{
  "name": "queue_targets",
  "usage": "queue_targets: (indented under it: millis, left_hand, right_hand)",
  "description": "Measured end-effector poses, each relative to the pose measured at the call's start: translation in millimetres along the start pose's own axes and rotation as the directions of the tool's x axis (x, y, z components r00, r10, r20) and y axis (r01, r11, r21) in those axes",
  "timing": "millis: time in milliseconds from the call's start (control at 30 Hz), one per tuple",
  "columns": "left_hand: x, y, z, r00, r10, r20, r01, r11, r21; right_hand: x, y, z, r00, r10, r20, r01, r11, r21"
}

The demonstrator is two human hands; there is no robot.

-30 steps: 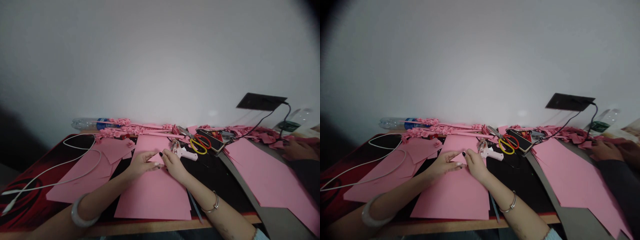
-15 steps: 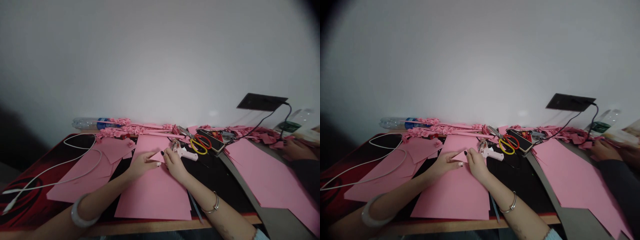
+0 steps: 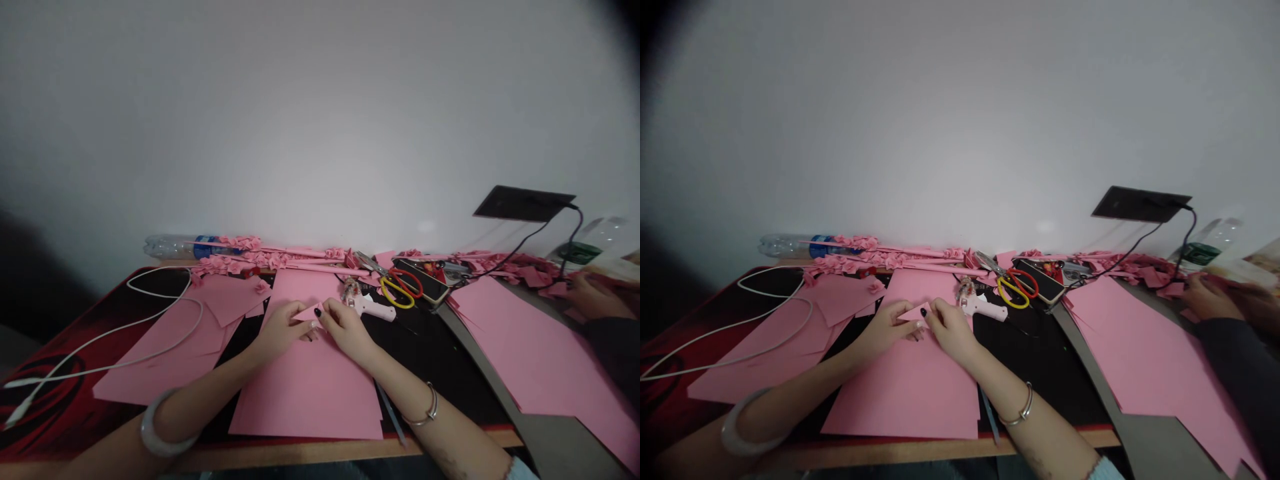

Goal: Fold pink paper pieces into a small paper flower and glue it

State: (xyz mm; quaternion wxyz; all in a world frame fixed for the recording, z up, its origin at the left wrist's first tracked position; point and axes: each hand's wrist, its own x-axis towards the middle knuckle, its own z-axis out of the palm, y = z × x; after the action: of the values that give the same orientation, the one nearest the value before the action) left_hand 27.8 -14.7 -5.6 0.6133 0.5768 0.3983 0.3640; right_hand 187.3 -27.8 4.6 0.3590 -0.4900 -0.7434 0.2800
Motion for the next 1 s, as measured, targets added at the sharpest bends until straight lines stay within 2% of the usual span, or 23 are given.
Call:
queue_targets:
  millis: [200,333,400,467,567,633,733,800,900,1000]
  left_hand:
    - [-3.0,-3.3,1.0,0.991,0.123,0.061,-0.129,0.984,0.120]
    - [-2.9,-2.7,2.3,0.996,0.087,0.035,-0.088,0.995,0.039]
    - [-1.3,-0.8,1.5,0.996,0.088,-0.007,-0.088,0.996,0.003]
    - [0.1,1.7,-0.2,0.989,0.141,-0.045,-0.142,0.989,-0.026]
    - [0.0,5.9,-2.3,0.976,0.187,-0.116,-0.184,0.982,0.036]
    - [-1.4,8.1,-2.2,0.981,0.111,-0.157,-0.113,0.994,0.001]
    - [-2.7,8.7,-0.5,0.994,-0.006,-0.113,-0.008,0.992,-0.126]
    - [-1.8,7.3,0.1,0.996,-0.006,-0.090,-0.009,0.987,-0.162]
    - [0.6,4.6,-0.9,0.990,0.021,-0.142,-0.044,0.986,-0.160]
    - [1.7,4.1,-2.7,0.981,0.029,-0.190,-0.058,0.987,-0.148]
  right_hand:
    - [0.5,0.3,-3.2,0.996,-0.061,-0.064,0.061,0.998,0.010]
    - [1.1,1.9,-3.7,0.996,0.001,-0.094,0.011,0.991,0.130]
    - [1.9,3.6,-1.8,0.996,0.079,-0.051,-0.062,0.960,0.273]
    - [2.9,5.0,0.8,0.990,0.136,0.046,-0.143,0.894,0.425]
    - [3.5,4.8,3.7,0.978,0.148,0.145,-0.204,0.814,0.544]
    - [2.8,3.3,4.0,0.977,0.142,0.162,-0.208,0.822,0.530]
    - [0.8,2.1,3.2,0.979,0.149,0.141,-0.196,0.882,0.429]
    - [0.0,3.4,3.2,0.983,0.145,0.115,-0.178,0.912,0.369]
    - [0.2,6.6,3.7,0.989,0.126,0.076,-0.143,0.946,0.290]
    - [1.2,7.2,2.4,0.996,0.070,-0.058,-0.055,0.971,0.231]
